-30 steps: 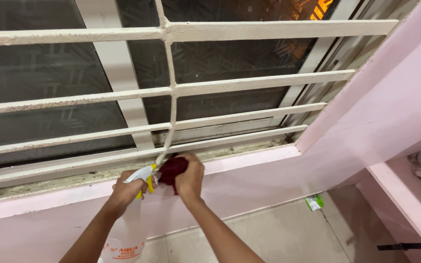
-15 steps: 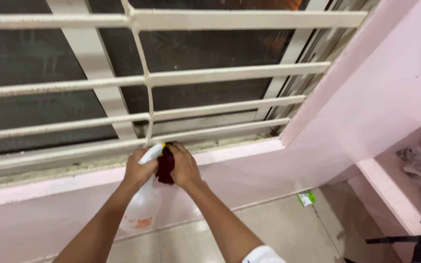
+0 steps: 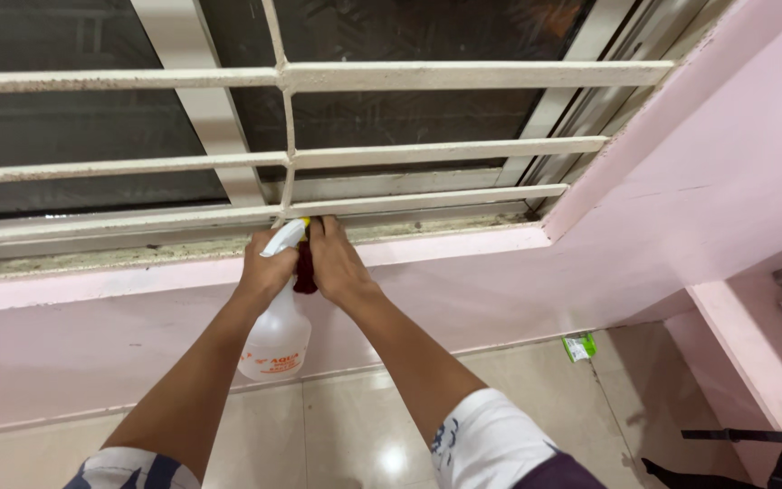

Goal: The person cleans the bottom horizontal bar of a white metal window frame. They repeatedly spray a cleaning solution from a white bottle onto the frame and wipe it with a red cloth. The person moves along the length of the frame, treating different sections sequentially.

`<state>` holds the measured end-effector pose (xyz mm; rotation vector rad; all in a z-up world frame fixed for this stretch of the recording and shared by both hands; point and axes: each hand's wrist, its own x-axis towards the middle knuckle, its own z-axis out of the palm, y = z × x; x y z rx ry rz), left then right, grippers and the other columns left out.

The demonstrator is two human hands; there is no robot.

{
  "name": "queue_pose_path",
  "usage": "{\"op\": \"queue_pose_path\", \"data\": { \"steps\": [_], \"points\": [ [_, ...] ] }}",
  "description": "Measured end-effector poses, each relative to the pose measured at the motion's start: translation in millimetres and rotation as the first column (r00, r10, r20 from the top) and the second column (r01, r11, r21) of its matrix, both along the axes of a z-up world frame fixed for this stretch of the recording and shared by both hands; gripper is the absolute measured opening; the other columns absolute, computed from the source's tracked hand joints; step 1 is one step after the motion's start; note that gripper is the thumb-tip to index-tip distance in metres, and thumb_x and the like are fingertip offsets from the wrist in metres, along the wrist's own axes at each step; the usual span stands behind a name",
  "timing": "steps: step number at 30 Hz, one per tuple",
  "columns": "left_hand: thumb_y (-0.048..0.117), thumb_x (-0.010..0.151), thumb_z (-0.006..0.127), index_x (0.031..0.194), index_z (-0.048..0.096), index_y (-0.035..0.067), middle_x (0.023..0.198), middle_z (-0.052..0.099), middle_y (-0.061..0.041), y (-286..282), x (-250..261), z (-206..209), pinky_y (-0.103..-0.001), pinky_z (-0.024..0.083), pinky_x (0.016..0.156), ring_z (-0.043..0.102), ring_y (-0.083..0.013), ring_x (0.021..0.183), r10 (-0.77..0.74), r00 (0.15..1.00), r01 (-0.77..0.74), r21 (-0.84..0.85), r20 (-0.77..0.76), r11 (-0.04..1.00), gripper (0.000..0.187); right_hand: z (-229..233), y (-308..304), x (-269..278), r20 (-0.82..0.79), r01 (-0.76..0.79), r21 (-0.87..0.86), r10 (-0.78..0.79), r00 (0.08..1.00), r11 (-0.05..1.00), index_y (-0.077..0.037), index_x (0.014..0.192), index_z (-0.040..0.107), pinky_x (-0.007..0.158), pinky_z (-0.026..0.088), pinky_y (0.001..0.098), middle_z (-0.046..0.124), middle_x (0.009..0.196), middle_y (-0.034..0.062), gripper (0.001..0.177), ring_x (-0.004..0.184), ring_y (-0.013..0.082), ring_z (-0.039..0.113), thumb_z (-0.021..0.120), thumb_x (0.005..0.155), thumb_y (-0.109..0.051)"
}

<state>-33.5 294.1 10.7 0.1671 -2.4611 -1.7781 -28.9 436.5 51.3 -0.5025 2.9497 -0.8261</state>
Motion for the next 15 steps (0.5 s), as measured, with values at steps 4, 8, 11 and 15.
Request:
{"op": "queue_pose_path", "data": {
  "steps": [4,8,11,15],
  "points": [
    [0.005,0.073,0.054,0.093,0.068,-0.009,0.076,0.070,-0.019,-2,0,-7,-0.040,0.054,0.062,0.066,-0.0258,0.067,0.018,1.000,-0.019,0.053,0.010,0.998,0.028,-29,5,-15,-0.274,-0.104,0.146,0.141,0.951,0.984,0.001,0.138,0.045,0.121,0.032,0.0472,0.046,0.140,0.0183,0.083,0.138,0.0358,0.043,0.083,0.064,0.001],
    [0.006,0.072,0.058,0.099,0.068,-0.006,0.080,0.070,-0.018,-2,-1,-11,-0.040,0.053,0.062,0.066,-0.0252,0.070,0.052,0.998,-0.053,0.032,0.032,0.998,0.031,-20,3,-12,-0.226,-0.034,0.248,0.092,0.970,0.968,-0.004,0.138,0.048,0.120,0.026,0.0512,0.047,0.142,0.0150,0.076,0.137,0.0343,0.042,0.083,0.071,-0.007],
    [0.005,0.072,0.058,0.096,0.069,-0.008,0.079,0.071,-0.017,-4,-2,-10,-0.039,0.053,0.063,0.066,-0.0248,0.069,0.035,0.997,-0.039,0.047,0.067,0.998,0.029,-9,-2,-12,-0.162,0.009,0.347,0.051,0.986,0.938,-0.007,0.132,0.055,0.115,0.029,0.0533,0.056,0.136,0.0108,0.065,0.132,0.0286,0.047,0.079,0.072,-0.009],
    [0.005,0.070,0.057,0.089,0.071,-0.009,0.075,0.072,-0.014,-5,-4,-11,-0.037,0.054,0.066,0.068,-0.0228,0.069,-0.015,1.000,0.015,0.024,-0.016,1.000,0.027,-31,-8,-39,-0.338,0.134,0.253,-0.042,0.940,0.958,-0.008,0.116,0.067,0.107,0.041,0.0505,0.071,0.113,0.0129,0.029,0.118,0.0302,0.061,0.067,0.087,-0.009]
  ]
}}
